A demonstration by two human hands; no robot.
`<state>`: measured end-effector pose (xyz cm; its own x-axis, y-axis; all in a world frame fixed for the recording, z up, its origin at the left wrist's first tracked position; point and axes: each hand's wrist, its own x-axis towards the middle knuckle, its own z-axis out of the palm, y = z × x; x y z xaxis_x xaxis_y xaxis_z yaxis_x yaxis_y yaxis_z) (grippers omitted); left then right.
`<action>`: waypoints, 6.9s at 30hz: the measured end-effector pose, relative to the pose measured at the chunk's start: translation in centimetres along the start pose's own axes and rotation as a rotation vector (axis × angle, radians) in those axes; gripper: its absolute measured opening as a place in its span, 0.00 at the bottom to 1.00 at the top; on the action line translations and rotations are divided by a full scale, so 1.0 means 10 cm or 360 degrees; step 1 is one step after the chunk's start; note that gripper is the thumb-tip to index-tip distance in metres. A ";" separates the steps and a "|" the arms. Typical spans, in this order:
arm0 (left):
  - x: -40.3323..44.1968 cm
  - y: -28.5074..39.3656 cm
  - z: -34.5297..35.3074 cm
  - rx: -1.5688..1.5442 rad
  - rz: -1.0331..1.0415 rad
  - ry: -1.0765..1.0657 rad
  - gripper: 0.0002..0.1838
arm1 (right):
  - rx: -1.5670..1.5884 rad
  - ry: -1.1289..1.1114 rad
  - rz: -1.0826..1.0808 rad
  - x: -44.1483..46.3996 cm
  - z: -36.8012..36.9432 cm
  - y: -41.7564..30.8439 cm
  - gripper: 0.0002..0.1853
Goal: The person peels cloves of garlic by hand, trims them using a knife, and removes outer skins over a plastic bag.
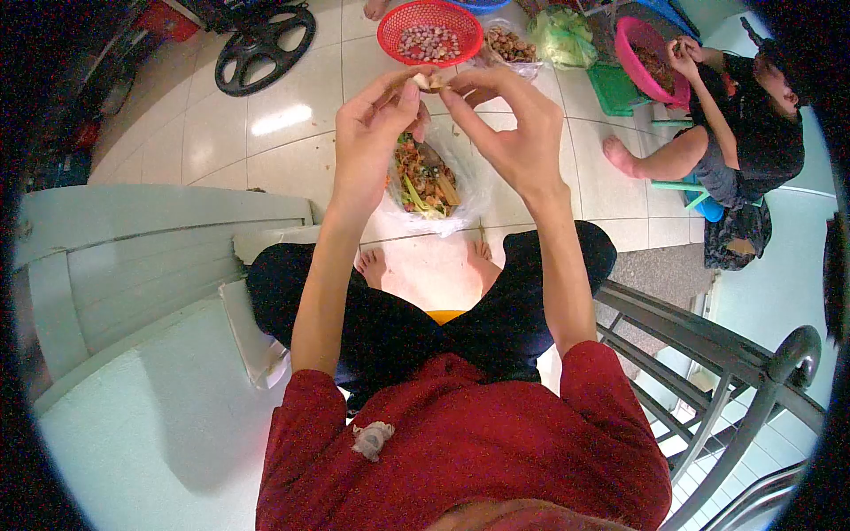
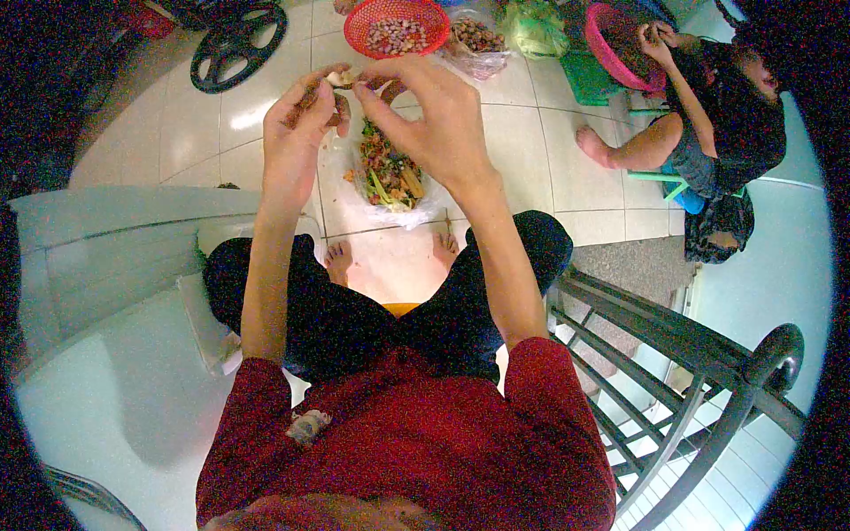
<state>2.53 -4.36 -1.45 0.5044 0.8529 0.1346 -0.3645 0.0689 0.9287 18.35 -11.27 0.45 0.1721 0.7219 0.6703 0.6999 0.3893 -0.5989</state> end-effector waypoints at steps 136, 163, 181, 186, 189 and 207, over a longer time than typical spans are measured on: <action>-0.01 0.29 -0.34 -0.0269 -0.0254 0.0438 0.10 | -0.0743 -0.1652 0.0696 -3.44 1.73 2.29 0.34; 0.03 0.23 -0.41 -0.0385 -0.0036 0.0224 0.08 | -0.0381 -0.1590 0.1320 -4.16 2.51 2.68 0.38; -0.16 0.19 -0.64 -0.0480 0.0042 0.0209 0.09 | 0.0598 -0.0146 0.1150 -2.86 2.39 1.87 0.20; -0.01 0.16 -0.51 0.0355 0.0224 0.0710 0.22 | 0.0638 -0.0100 0.0529 -0.62 1.49 0.75 0.19; 0.09 0.09 -0.45 0.0922 0.0612 0.0731 0.26 | 0.0327 -0.0186 -0.0057 0.09 0.95 0.36 0.21; -0.11 0.11 -0.10 0.0587 0.0757 0.0541 0.11 | -0.0402 -0.0039 -0.0566 -0.05 0.43 -0.02 0.28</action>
<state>0.83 -4.77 -0.95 0.0607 0.8658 0.4966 -0.1647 -0.4821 0.8605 15.18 -9.24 -1.63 -0.1247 0.5828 0.8030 0.8608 0.4660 -0.2046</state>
